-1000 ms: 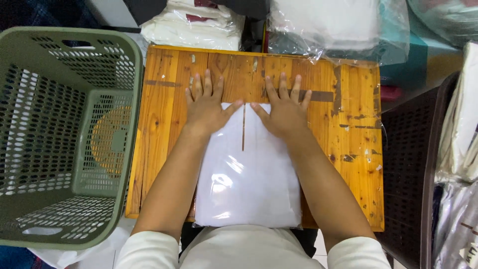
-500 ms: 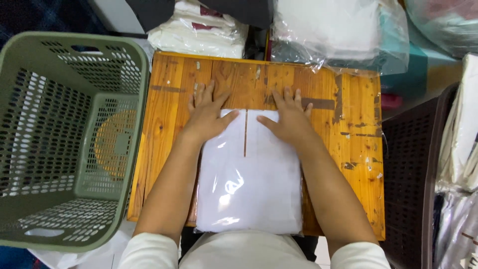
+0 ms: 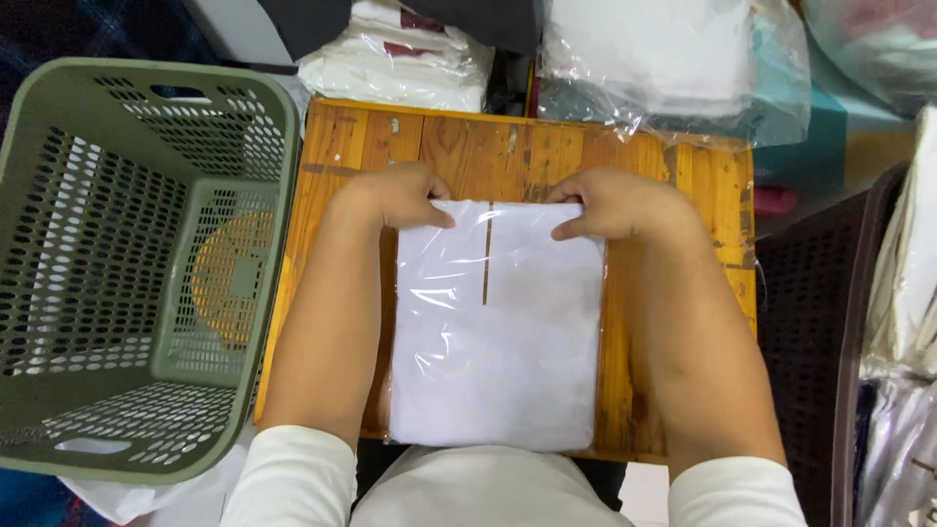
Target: Folding white shirts and placing them into clear plastic bags for packaging.
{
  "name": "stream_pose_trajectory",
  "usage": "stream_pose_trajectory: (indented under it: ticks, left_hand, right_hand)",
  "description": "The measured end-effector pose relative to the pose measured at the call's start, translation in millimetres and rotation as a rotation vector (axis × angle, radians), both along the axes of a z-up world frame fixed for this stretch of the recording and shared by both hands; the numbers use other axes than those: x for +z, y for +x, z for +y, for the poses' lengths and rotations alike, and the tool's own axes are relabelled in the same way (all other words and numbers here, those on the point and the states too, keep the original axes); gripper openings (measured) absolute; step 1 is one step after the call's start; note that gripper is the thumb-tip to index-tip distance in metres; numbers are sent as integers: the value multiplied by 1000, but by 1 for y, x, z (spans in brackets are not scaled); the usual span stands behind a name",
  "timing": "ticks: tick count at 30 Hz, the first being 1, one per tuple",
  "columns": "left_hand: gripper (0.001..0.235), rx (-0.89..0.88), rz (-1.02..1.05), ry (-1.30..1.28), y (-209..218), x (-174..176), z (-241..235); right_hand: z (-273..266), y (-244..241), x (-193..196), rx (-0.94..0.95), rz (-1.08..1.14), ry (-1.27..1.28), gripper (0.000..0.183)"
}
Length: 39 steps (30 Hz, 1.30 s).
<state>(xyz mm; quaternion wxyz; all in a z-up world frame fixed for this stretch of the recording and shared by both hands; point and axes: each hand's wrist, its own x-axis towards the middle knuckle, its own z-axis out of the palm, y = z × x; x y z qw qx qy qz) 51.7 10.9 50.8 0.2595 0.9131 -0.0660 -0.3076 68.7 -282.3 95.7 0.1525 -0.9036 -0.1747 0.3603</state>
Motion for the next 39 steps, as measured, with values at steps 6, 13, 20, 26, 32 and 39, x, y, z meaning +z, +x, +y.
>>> stream_pose_trajectory:
  ticks: [6,13,20,26,32,39]
  left_hand:
    - [16,149,-258,-153,-21,102,-12]
    - [15,-89,-1187,-270,-108,148,-24]
    - [15,112,-1232,-372,-172,12,-27]
    - [25,128,-1072,-296,-206,-49,-32]
    - [46,-62,-719,-158,-220,-54,-27]
    - [63,-24,-608,-154,-186,-3,-52]
  right_hand:
    - [-18,-12,80,-127,-293,-38,41]
    - [-45,-114,102,97,-1218,138,29]
    - [-28,-175,-72,-136,-1372,436,30]
    - [-6,-215,-105,-174,-1157,191,32]
    - [-13,-227,-127,-54,-985,203,51]
    - [8,-206,-92,-166,-758,238,58]
